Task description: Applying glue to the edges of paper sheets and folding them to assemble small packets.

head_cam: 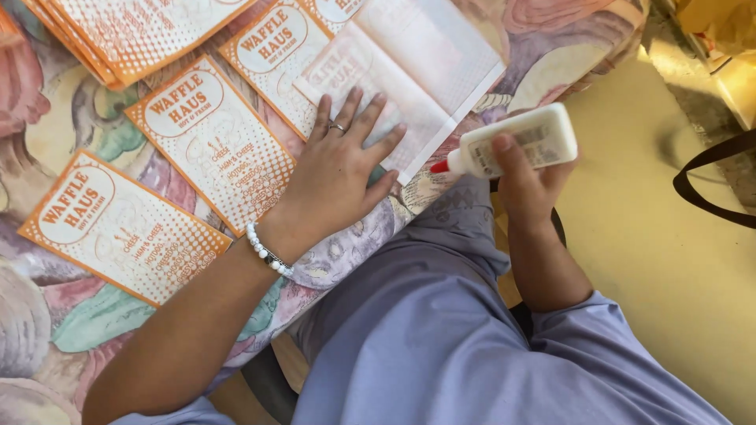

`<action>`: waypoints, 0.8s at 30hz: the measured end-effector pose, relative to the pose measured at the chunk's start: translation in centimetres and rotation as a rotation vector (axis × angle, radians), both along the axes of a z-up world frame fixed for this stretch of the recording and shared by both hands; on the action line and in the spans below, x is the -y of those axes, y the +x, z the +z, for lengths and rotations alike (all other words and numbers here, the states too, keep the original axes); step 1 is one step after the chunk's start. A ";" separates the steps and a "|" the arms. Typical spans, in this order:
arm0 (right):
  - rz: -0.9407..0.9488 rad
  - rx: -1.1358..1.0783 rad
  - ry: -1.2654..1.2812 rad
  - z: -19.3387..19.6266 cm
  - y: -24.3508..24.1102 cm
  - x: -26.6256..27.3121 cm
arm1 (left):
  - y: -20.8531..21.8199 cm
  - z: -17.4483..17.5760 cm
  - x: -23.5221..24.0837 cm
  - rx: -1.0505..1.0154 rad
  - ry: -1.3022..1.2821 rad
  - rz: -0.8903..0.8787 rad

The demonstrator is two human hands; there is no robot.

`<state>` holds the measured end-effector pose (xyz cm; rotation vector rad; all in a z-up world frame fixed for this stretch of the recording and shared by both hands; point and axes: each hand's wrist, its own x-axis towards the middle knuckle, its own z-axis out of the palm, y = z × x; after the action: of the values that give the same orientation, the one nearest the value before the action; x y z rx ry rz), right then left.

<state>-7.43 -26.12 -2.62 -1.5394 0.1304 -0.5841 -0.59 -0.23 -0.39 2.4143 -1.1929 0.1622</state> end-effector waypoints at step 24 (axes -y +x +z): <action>-0.037 0.035 -0.271 0.6 -0.3 -1.7 | 0.1 -0.9 0.0 -0.065 -0.052 0.036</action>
<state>-7.77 -24.38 -2.02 -1.7905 0.0540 -0.6784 -0.46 -0.25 -1.30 2.3781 -1.1036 0.1239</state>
